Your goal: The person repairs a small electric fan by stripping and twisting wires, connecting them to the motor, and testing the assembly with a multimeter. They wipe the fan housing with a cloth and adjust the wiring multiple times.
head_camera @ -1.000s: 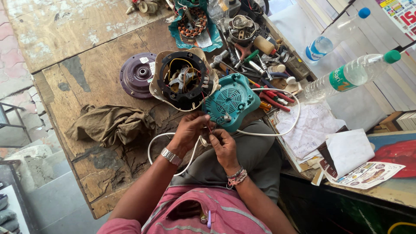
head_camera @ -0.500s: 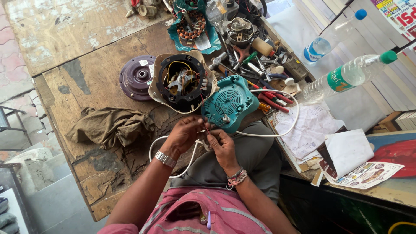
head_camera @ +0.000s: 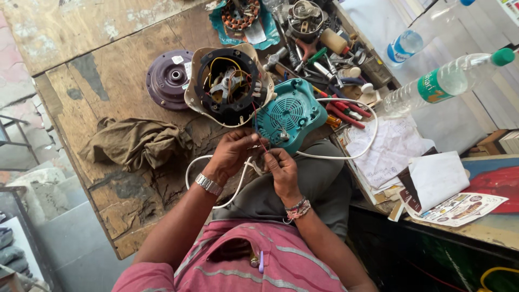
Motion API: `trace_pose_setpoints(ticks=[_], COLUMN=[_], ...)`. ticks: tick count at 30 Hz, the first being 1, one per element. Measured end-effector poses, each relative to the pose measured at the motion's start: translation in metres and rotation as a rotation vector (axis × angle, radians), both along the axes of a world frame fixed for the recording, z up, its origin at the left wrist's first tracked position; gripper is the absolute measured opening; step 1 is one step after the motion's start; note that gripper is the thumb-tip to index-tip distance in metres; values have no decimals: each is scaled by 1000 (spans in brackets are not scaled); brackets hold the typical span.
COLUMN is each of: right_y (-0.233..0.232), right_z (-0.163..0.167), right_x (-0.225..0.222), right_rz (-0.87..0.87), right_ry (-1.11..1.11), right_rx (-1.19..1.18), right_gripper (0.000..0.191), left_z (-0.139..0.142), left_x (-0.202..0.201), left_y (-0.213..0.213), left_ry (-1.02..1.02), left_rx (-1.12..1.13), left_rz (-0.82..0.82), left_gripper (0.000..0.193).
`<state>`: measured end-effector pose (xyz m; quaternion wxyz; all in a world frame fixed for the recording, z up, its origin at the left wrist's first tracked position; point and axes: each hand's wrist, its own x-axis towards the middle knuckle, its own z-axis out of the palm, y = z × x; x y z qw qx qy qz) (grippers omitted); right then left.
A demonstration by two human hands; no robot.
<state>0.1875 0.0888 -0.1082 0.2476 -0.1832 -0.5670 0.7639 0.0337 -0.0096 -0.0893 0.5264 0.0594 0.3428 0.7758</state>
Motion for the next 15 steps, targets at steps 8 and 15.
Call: trace_pose_setpoints(ticks=[8, 15], right_y=[1, 1], right_z=[-1, 2], right_x=[2, 6], right_rz=[-8, 41], right_ry=[81, 166], right_rx=[-165, -329], right_gripper=[16, 15], left_z=[6, -9], left_x=[2, 3], left_y=[2, 4], left_ry=[-23, -43], left_rx=[-16, 139], left_rz=[7, 143], left_gripper=[20, 10])
